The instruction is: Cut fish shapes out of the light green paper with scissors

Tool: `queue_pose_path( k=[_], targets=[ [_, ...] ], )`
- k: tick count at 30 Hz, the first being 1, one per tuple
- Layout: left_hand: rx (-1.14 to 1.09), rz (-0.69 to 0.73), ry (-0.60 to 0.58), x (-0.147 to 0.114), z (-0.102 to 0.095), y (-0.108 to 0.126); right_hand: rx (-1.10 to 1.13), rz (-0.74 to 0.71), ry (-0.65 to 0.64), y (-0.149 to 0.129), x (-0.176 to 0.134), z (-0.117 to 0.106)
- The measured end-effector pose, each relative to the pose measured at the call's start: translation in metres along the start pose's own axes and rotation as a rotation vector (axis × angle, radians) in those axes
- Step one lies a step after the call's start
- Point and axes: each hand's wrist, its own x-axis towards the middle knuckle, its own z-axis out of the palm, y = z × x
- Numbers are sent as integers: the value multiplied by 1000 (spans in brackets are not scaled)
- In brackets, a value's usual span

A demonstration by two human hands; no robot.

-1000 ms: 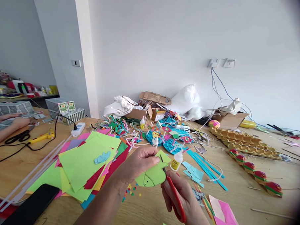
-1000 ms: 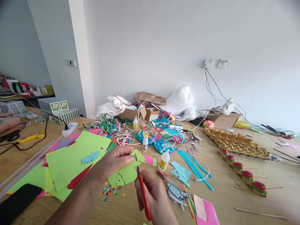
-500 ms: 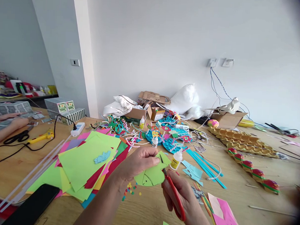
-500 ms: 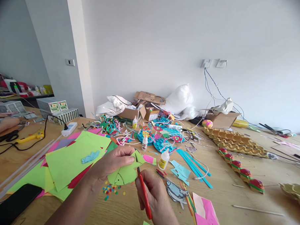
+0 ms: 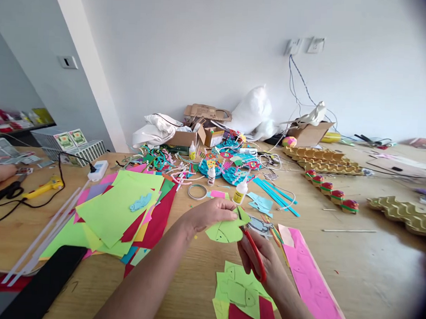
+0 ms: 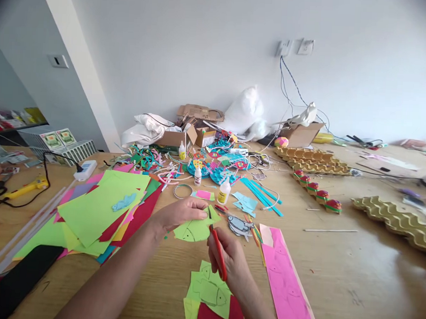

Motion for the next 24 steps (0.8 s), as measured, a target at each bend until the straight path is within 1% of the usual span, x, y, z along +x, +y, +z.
queue_pose_path(
  k=[3, 7, 9, 11, 13, 15, 16, 18, 19, 20, 21, 23, 24],
  targets=[
    [-53, -77, -33, 10, 6, -14, 8, 42, 34, 20, -8, -5],
    [-73, -175, -62, 12, 12, -38, 34, 108, 49, 38, -20, -3],
    [-8, -221, -58, 9, 12, -49, 36, 132, 38, 43, -26, 1],
    [95, -218, -50, 5, 10, -57, 44, 158, 11, 46, -32, 3],
    [180, -191, -28, 1, 5, -60, 59, 206, -13, 45, -35, -1],
    [256, -163, 4, -3, -1, -57, 62, 223, -6, 38, -35, -9],
    [289, -152, 17, -4, -4, -54, 55, 198, 18, 32, -33, -14],
    [363, -135, 17, -6, -7, -45, -6, 50, 71, 16, -24, -24],
    [415, -122, 4, -7, -7, -39, -54, -6, 91, 7, -18, -28],
    [508, -100, -18, -7, -5, -33, -100, -29, 101, -2, -10, -30],
    [614, -72, -36, -7, -3, -27, -155, -57, 80, -11, -3, -31],
    [803, -46, -21, -7, 1, -15, -246, -105, 31, -24, 12, -29],
    [835, -43, -16, -8, 3, -9, -261, -134, 3, -29, 19, -27]
  ],
)
